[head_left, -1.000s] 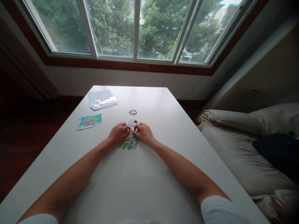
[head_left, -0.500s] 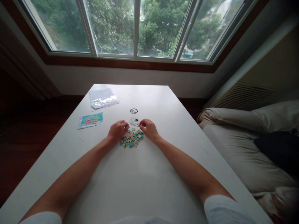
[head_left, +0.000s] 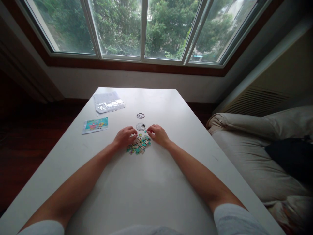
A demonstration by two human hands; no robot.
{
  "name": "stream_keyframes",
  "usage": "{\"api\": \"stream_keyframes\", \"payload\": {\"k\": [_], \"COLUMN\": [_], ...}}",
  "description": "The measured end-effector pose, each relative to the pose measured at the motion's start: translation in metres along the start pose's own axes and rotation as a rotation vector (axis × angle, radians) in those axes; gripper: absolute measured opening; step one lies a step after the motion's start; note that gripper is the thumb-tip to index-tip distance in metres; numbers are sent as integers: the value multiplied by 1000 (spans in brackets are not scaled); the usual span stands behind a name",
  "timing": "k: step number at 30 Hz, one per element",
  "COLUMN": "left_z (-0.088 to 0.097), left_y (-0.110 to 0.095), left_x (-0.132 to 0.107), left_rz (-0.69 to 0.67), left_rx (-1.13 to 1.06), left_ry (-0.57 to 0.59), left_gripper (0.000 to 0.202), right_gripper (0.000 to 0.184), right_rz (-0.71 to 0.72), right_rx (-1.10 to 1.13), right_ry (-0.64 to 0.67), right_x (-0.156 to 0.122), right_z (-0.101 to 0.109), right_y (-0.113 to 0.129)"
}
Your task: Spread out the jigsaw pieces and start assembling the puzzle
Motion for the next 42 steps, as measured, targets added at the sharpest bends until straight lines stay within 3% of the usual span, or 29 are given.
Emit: {"api": "stream_keyframes", "payload": {"k": [4, 11, 18, 24, 31, 36, 42], "left_z": [-7, -5, -8, -7, -2, -3, 17], "left_y": [-18, -20, -17, -12, 8, 29, 48], "left_x": [1, 1, 1, -1, 0, -2, -7], "left_rz": [-167, -180, -143, -93, 34, 149, 117], "left_rx": [0, -18, -73, -196, -356, -387, -156], "left_ry": [118, 169, 161, 123, -22, -97, -154], "left_gripper": [19, 16, 14, 15, 19, 20, 20], "right_gripper": [9, 20, 6, 14, 11, 10, 14], "right_rz": [183, 303, 274, 29, -205, -140, 132], "right_rx": [57, 88, 115, 196, -55, -4, 82], "right_ry": [140, 385, 347, 217, 137, 150, 375], "right_x": [-7, -18, -17, -5, -3, -5, -15], "right_z": [1, 7, 2, 5, 10, 11, 9], "right_y": [17, 34, 31, -1, -31, -20, 20]}}
Point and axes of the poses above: each hand's wrist, its own x-axis towards the middle knuckle, its own z-axis out of the back of the hand, y = z × x, the point moved 7 cm from there along x, towards the middle knuckle, and after that the axes turned 7 degrees about -z, right-handed, at the moved point
